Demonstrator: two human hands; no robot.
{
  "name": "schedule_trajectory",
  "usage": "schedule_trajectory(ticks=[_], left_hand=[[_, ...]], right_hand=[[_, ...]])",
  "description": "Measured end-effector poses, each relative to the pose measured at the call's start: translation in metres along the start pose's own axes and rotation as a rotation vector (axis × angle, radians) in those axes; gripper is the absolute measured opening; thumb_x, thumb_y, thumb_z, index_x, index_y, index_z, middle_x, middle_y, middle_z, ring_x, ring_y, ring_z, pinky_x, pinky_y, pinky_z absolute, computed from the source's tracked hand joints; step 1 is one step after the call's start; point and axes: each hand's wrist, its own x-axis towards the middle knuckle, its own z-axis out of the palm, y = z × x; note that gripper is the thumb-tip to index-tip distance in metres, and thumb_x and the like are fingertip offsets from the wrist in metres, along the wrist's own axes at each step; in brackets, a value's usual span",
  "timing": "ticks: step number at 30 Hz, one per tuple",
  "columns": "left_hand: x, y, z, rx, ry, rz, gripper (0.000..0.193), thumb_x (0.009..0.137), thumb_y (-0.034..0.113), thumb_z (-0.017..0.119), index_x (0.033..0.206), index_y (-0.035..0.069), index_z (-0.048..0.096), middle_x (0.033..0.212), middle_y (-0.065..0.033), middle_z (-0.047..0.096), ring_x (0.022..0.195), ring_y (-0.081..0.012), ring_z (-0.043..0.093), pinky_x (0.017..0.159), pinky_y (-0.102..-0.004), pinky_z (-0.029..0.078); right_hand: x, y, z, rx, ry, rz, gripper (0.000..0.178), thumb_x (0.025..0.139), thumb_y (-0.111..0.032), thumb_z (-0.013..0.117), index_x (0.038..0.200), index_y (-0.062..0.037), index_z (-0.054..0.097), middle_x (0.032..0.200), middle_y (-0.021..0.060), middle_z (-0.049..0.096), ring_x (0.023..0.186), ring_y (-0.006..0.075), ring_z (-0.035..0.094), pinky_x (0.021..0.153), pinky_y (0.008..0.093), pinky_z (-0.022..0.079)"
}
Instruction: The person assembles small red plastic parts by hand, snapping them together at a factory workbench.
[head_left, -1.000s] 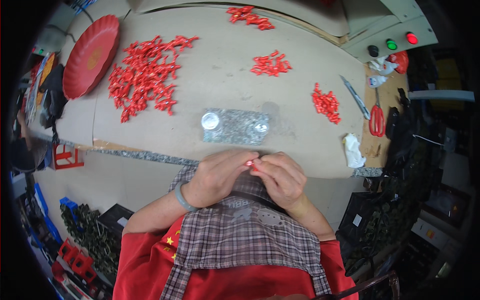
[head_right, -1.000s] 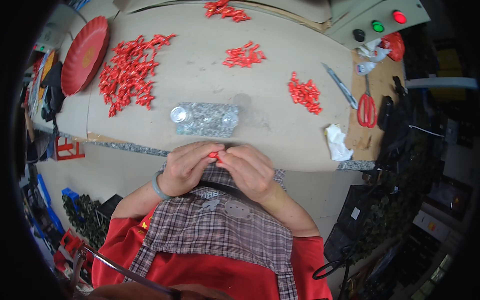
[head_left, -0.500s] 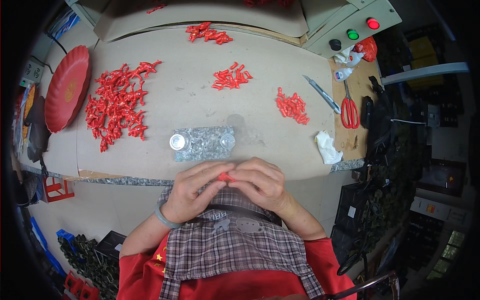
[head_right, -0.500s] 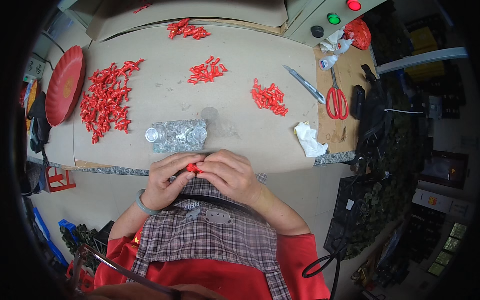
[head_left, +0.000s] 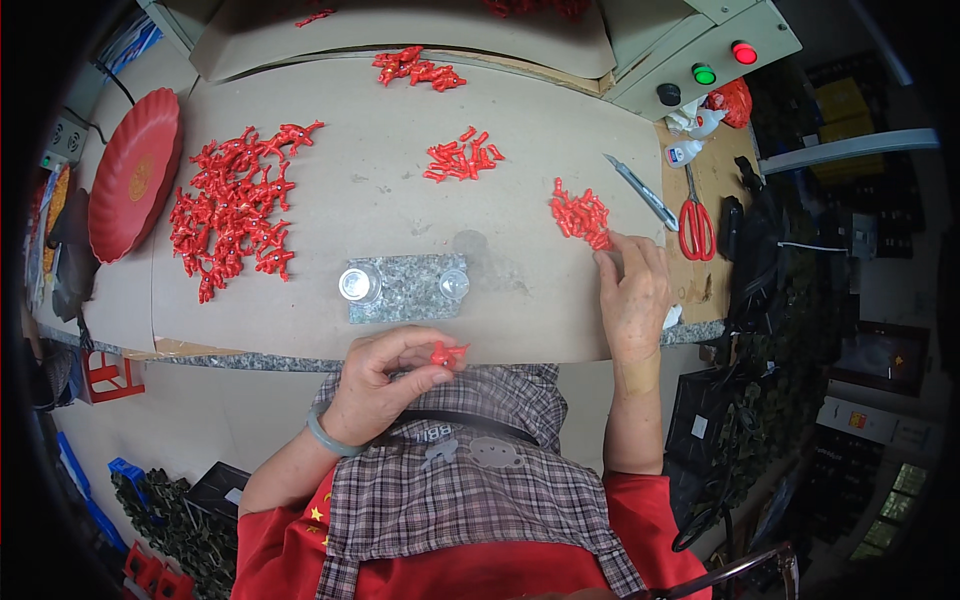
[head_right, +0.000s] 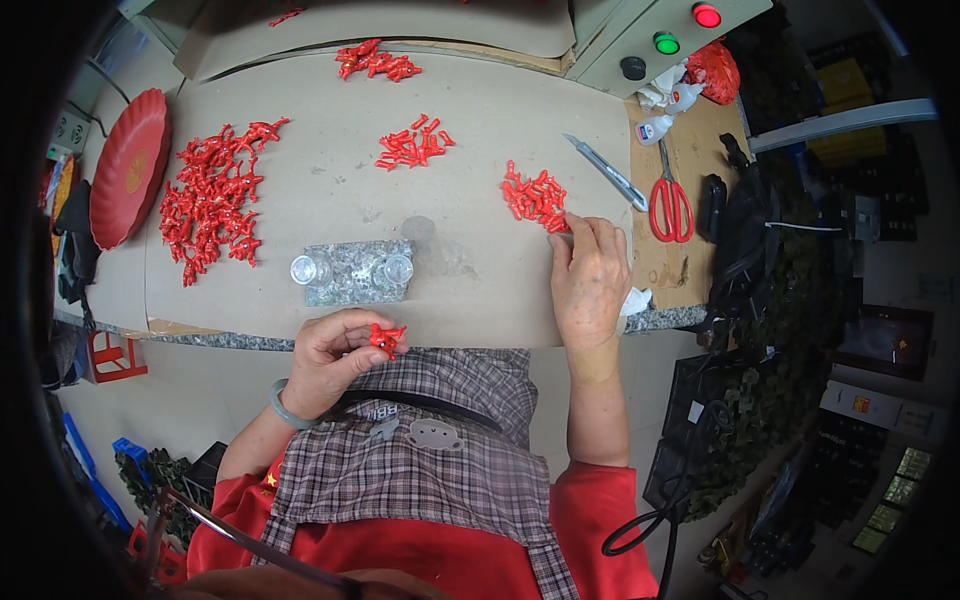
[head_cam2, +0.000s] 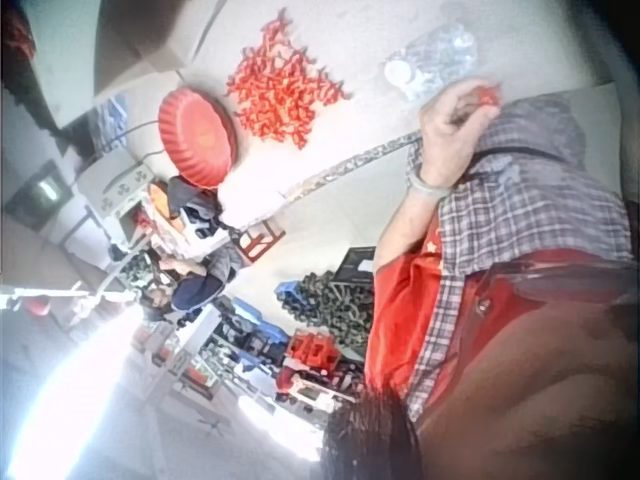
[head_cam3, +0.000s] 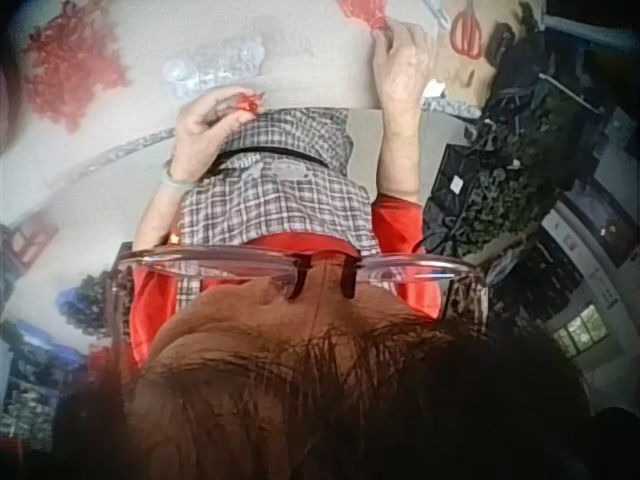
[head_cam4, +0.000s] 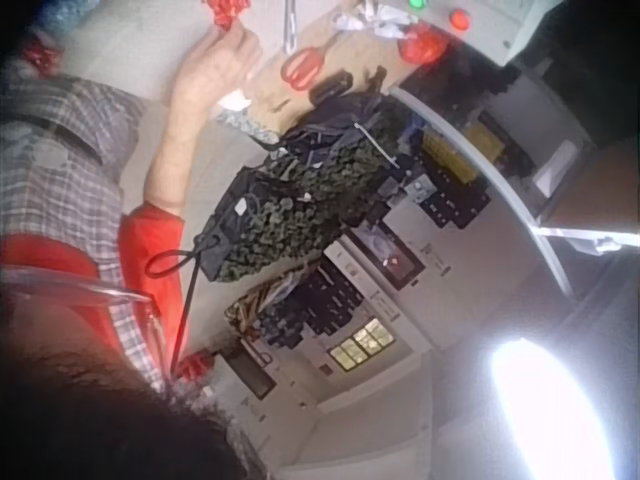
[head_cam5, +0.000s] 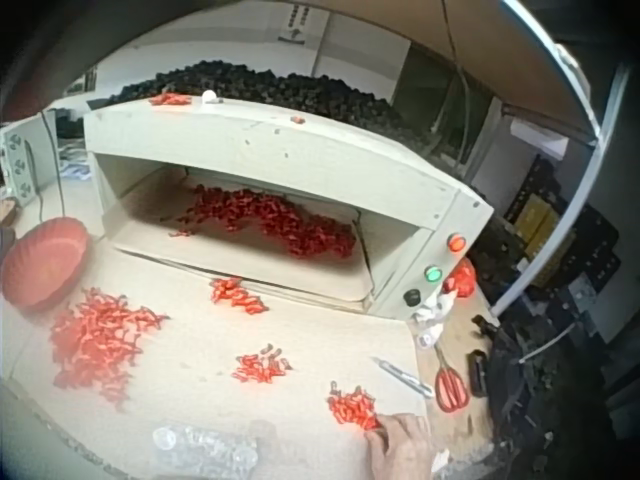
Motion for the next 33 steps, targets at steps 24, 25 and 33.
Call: schedule_trajectory(ticks=[24,25,33], left_hand=[[0.006,0.010,0.007,-0.062,-0.118,-0.130,0.018,0.096,0.002,0.060,0.114,0.001,0.057,0.104,-0.0049,0.058,0.076,-0.0069,0.060,0.065,-0.0213,0.051],[0.007,0.010,0.007,-0.060,-0.108,-0.134,0.018,0.096,0.002,0.060,0.114,0.001,0.057,0.104,-0.0049,0.058,0.076,-0.0069,0.060,0.065,-0.0213,0.051],[0.005,0.004,0.000,0.139,-0.107,-0.056,0.008,0.098,0.009,0.062,0.101,0.002,0.059,0.091,-0.0011,0.056,0.067,-0.0045,0.056,0.058,-0.0202,0.046]], right_hand=[[-0.046,-0.060,-0.013,1.643,-0.806,0.544,0.012,0.094,-0.006,0.064,0.102,0.0002,0.069,0.088,0.0075,0.072,0.079,0.0084,0.066,0.068,0.0212,0.048],[-0.048,-0.065,-0.011,1.702,-0.852,0.554,0.012,0.094,-0.007,0.064,0.102,0.0002,0.070,0.087,0.0071,0.072,0.079,0.0081,0.065,0.067,0.0208,0.048],[-0.053,-0.089,-0.007,1.523,-0.768,0.472,0.012,0.092,-0.002,0.066,0.103,0.0006,0.069,0.091,0.0054,0.068,0.079,0.0090,0.064,0.068,0.0222,0.049]])
